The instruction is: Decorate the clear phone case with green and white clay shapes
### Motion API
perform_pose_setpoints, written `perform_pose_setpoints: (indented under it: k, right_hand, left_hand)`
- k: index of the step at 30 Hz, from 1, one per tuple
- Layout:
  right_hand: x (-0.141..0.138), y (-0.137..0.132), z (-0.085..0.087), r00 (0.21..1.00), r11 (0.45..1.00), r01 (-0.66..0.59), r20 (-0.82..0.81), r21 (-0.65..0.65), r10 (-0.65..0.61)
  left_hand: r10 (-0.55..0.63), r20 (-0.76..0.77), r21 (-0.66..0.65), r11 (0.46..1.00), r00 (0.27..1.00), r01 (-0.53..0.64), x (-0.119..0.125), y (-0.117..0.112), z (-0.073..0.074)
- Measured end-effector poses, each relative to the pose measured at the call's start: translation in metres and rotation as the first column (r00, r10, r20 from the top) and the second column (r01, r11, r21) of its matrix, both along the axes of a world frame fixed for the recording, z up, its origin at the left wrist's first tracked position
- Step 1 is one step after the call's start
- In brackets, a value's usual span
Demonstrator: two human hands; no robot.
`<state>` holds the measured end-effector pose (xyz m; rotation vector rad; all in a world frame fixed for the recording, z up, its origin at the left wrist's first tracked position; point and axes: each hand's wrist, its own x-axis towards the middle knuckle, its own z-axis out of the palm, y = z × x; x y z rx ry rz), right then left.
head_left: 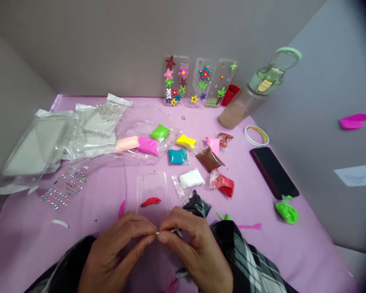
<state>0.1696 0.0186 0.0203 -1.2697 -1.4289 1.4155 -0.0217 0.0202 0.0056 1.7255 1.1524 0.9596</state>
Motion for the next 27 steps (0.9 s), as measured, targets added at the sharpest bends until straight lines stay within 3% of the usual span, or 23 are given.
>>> perform_pose_setpoints:
  k: [4,11,19,27]
  right_hand:
    - [-0.0008,0.0001,0.0,0.999,1.0,0.01,0.047,-0.017,-0.009]
    - [-0.0002,0.0005,-0.0002,1.0,1.0,-0.014,-0.019,-0.014,0.014]
    - [-0.0006,-0.0001,0.0002,1.0,1.0,0.01,0.017,-0.03,-0.009]
    - [0.0036,0.0018,-0.0013,0.999,0.997,-0.015,0.044,-0.08,0.018]
  left_hand:
    - [-0.012,-0.076,-0.01,1.0,0.997,0.012,0.0007,0.0024,0.0013]
    - [0.009,-0.027,0.065,0.998,1.0,-0.007,0.0024,0.0031,0.0009]
    - [0.032,-0.051,0.087,0.996,0.998,-0.027,0.0035,0.0056,0.0032]
    - [-0.021,-0.083,0.091,0.995,0.996,0.028,-0.0035,0.0093,0.0055]
